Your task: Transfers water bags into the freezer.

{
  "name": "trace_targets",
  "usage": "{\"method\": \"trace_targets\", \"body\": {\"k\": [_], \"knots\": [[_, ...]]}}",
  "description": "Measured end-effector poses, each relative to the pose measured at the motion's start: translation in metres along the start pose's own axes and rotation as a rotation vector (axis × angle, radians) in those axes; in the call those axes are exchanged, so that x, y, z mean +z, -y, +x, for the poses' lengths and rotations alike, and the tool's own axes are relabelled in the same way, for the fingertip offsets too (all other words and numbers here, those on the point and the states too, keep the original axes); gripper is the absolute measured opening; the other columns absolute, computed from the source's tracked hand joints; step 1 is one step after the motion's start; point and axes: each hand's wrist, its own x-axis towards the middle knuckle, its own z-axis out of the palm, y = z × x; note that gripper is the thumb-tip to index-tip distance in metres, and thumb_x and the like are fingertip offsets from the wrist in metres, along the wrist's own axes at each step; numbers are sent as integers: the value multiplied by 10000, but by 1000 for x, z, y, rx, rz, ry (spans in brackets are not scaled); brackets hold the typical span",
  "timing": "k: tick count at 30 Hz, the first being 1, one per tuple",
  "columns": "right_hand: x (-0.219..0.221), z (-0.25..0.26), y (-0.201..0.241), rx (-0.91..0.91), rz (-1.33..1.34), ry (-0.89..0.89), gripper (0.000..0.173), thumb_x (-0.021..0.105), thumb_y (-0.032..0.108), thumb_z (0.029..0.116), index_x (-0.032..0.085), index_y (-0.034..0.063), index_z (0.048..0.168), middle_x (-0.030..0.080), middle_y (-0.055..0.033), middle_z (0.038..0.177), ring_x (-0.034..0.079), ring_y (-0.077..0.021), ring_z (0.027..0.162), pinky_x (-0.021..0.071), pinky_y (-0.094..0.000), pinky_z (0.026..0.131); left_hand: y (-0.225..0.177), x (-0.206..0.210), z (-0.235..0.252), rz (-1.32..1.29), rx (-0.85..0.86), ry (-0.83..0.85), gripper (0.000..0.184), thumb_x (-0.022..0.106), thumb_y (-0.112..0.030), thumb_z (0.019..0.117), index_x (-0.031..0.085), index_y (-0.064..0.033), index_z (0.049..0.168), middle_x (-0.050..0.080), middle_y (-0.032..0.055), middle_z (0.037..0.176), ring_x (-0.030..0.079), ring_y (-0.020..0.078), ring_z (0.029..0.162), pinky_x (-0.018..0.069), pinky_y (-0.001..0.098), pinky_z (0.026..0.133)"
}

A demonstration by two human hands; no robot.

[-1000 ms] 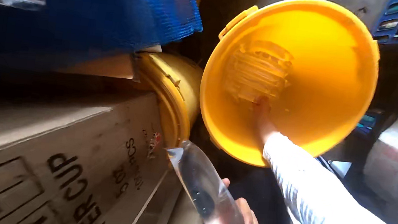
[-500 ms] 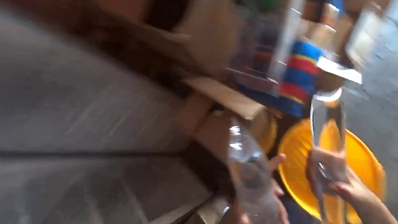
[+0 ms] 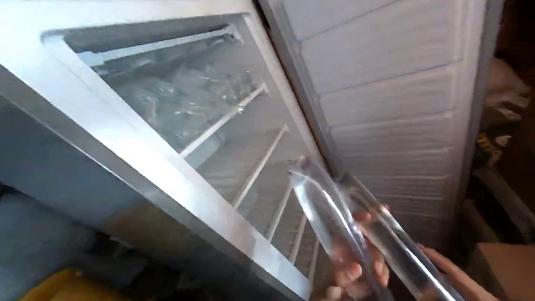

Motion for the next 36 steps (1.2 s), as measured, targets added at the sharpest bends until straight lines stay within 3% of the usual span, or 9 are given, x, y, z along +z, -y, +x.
{"method": "trace_targets", "body": {"k": [4,8,13,20,23,27,31,34,36], "knots": [[17,86,-39,-161,115,-85,884,779,193,866,308,271,1610,717,48,1168,706,-77,815,616,-249,658,-48,-48,29,123,63,-6,636,816,-348,837,578,-260,1421,538,90,1518,729,134,815,588,256,659],[3,176,-65,-351,268,17,818,774,308,890,351,344,1589,727,64,1189,708,-42,785,608,-214,643,-78,-80,64,207,167,-19,584,821,-286,847,591,-213,1379,628,50,1398,734,131,849,618,275,703],[-33,284,-54,-423,227,82,875,769,212,880,288,272,1609,725,80,1156,708,-47,830,614,-222,685,-99,-134,108,394,214,-97,580,841,-288,823,613,-194,1349,746,23,1144,746,132,791,636,304,684],[-91,453,5,-505,68,162,921,759,114,824,249,-5,1582,646,-9,1255,685,-27,961,610,-217,803,-130,-197,190,545,348,-114,562,788,-253,879,585,-194,1400,724,8,1233,748,120,893,637,291,722],[-103,516,43,-338,4,220,851,694,65,850,275,63,1590,684,5,1076,646,1,768,565,-175,672,-132,-218,201,538,396,-234,576,800,-262,866,581,-184,1393,715,30,1251,752,135,875,638,300,709],[-106,590,88,-145,11,416,670,513,39,1003,263,165,1612,685,-21,949,555,-54,577,472,-209,486,-130,-228,200,506,457,-307,608,820,-314,836,576,-244,1388,527,33,1530,742,133,824,613,275,657],[-91,645,145,-98,83,537,312,399,260,1077,512,122,1333,683,-25,901,637,-93,634,525,-232,499,-128,-227,191,460,479,-313,527,784,-289,869,611,-262,1366,480,50,1569,733,152,793,604,282,648],[-82,662,172,-95,103,605,465,519,225,1053,407,129,1494,583,-148,1293,675,-262,1013,612,-392,793,-125,-222,184,517,512,-365,487,775,-306,871,627,-262,1332,458,50,1586,715,131,734,582,261,608],[-75,666,163,-171,124,566,626,600,91,1000,306,89,1553,514,-191,1391,675,-289,1039,615,-423,841,-122,-215,178,543,527,-387,500,776,-304,875,611,-251,1344,456,56,1587,707,122,714,576,250,601]]}}
